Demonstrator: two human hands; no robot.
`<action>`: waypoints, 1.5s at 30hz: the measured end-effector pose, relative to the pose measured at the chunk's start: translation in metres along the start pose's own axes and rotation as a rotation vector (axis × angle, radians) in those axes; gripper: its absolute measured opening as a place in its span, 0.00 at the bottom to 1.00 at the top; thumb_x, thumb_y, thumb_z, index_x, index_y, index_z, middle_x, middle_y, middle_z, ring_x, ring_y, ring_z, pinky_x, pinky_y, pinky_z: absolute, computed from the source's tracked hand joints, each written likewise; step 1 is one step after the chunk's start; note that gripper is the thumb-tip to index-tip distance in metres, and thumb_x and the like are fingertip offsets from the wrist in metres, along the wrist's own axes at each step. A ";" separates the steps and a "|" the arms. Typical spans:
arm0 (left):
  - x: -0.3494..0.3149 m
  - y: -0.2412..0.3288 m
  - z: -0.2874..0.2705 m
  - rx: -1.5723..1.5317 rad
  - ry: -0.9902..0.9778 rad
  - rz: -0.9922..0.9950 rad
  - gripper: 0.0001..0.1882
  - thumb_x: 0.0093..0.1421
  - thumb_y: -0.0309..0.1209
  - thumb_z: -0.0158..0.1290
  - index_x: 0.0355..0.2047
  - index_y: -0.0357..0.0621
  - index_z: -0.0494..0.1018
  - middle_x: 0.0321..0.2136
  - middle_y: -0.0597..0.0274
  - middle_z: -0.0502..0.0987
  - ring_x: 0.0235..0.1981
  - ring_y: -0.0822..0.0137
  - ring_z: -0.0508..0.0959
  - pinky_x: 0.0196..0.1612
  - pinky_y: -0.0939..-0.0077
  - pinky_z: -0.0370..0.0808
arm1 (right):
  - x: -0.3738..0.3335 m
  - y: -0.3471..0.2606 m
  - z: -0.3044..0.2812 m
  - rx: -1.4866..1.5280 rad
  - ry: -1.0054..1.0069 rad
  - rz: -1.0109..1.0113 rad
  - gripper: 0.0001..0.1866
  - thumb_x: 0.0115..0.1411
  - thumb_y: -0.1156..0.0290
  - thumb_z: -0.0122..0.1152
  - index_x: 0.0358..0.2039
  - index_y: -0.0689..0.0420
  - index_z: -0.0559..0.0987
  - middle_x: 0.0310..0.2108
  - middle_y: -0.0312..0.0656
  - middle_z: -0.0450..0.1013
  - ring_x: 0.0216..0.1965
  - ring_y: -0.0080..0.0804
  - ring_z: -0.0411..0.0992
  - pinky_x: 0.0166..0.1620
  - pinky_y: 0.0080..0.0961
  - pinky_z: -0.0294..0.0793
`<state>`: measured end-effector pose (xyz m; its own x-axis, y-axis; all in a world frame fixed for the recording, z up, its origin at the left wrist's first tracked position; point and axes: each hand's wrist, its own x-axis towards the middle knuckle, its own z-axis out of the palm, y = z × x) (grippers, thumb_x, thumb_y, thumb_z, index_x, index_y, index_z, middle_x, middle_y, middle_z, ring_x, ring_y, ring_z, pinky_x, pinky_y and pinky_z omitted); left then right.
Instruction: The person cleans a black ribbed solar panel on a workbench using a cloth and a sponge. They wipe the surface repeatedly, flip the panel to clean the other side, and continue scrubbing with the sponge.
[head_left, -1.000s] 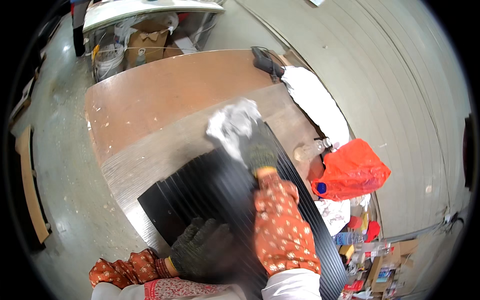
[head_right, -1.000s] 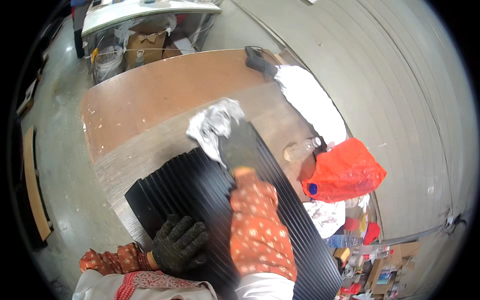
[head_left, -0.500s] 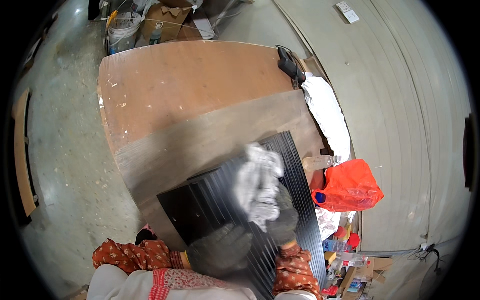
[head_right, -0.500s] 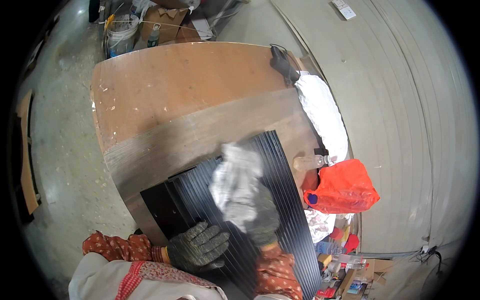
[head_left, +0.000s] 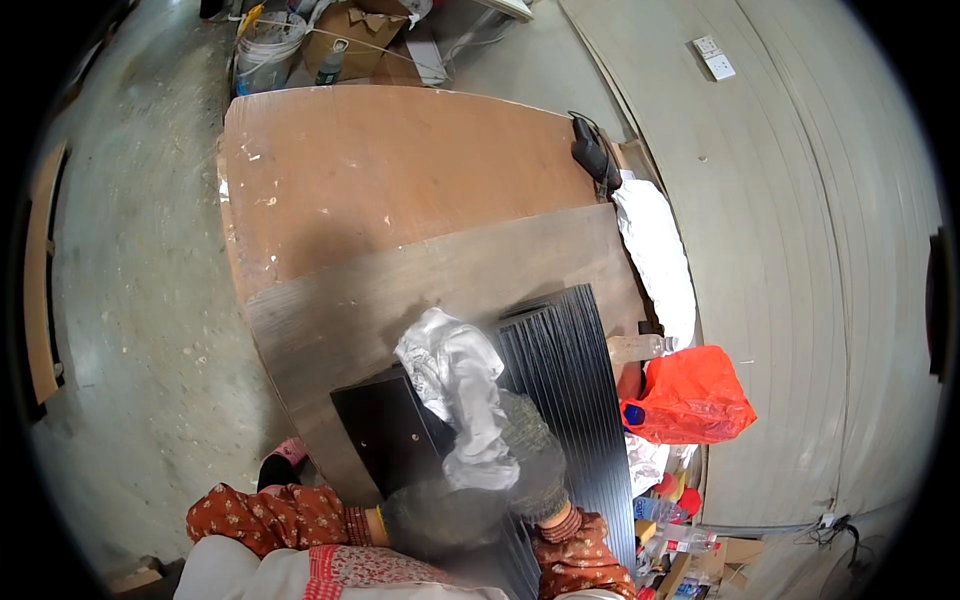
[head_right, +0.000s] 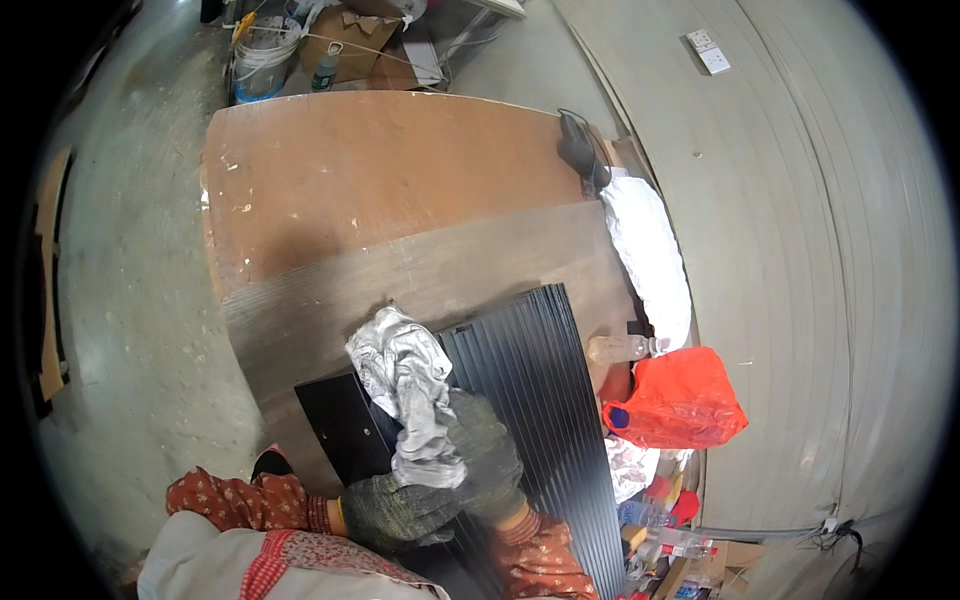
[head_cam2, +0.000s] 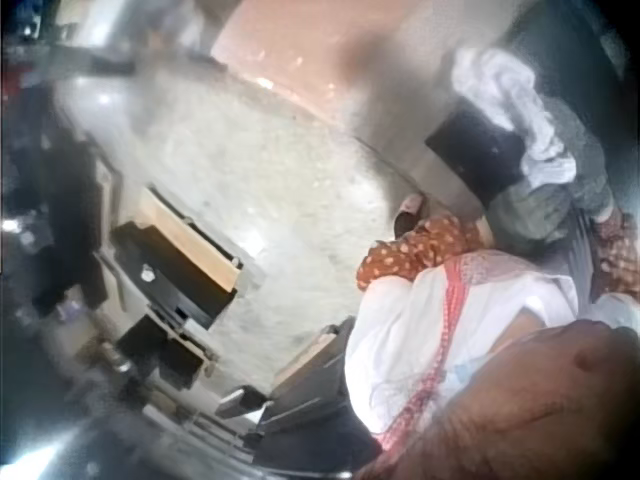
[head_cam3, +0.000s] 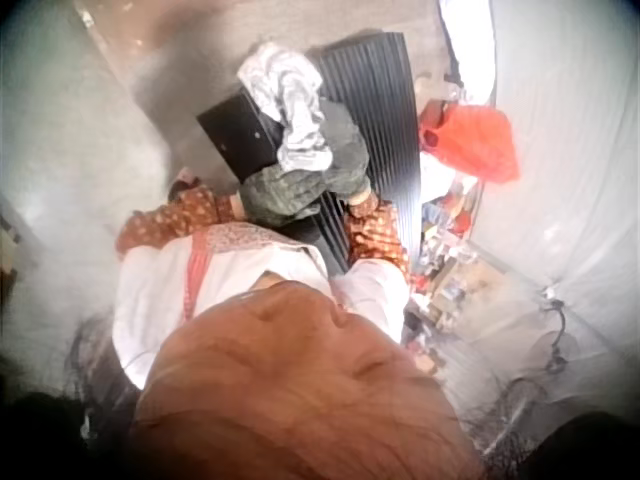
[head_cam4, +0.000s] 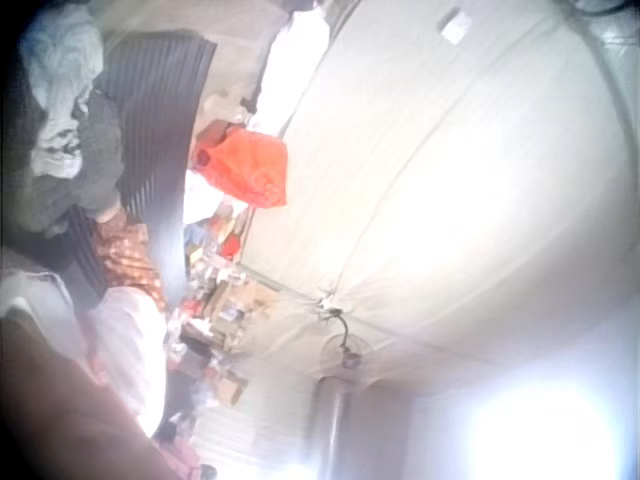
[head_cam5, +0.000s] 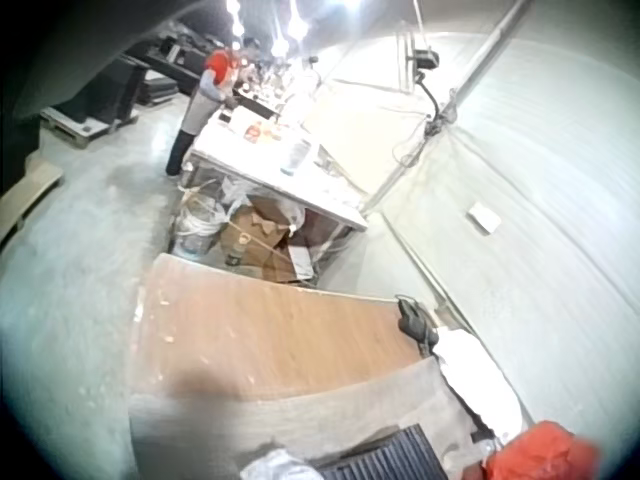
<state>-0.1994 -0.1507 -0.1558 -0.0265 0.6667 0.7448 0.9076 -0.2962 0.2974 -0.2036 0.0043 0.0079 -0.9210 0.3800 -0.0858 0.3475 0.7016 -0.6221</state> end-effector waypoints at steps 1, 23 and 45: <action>0.010 -0.006 -0.018 -0.018 -0.011 0.058 0.22 0.63 0.45 0.50 0.51 0.47 0.75 0.53 0.54 0.75 0.56 0.55 0.74 0.60 0.55 0.67 | 0.003 -0.002 0.003 -0.238 0.032 -0.193 0.26 0.52 0.60 0.66 0.49 0.60 0.75 0.48 0.55 0.73 0.49 0.52 0.72 0.49 0.43 0.74; 0.028 -0.029 -0.066 -0.433 -0.008 -0.116 0.18 0.51 0.40 0.53 0.37 0.41 0.79 0.38 0.54 0.79 0.46 0.54 0.78 0.42 0.68 0.75 | 0.148 -0.063 0.028 -0.337 0.064 -0.624 0.20 0.63 0.59 0.53 0.46 0.62 0.77 0.45 0.56 0.74 0.45 0.53 0.73 0.52 0.44 0.71; 0.038 -0.014 -0.079 0.022 -0.088 0.225 0.21 0.68 0.36 0.41 0.53 0.36 0.72 0.57 0.46 0.70 0.63 0.46 0.65 0.68 0.39 0.47 | -0.417 0.024 0.127 -0.737 0.864 1.050 0.28 0.50 0.66 0.62 0.54 0.57 0.72 0.47 0.46 0.72 0.48 0.44 0.72 0.51 0.37 0.72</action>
<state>-0.2458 -0.1751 -0.0845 0.2137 0.6429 0.7355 0.8953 -0.4301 0.1158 0.1662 -0.2137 -0.0706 0.0737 0.9140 0.3990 0.9972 -0.0625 -0.0410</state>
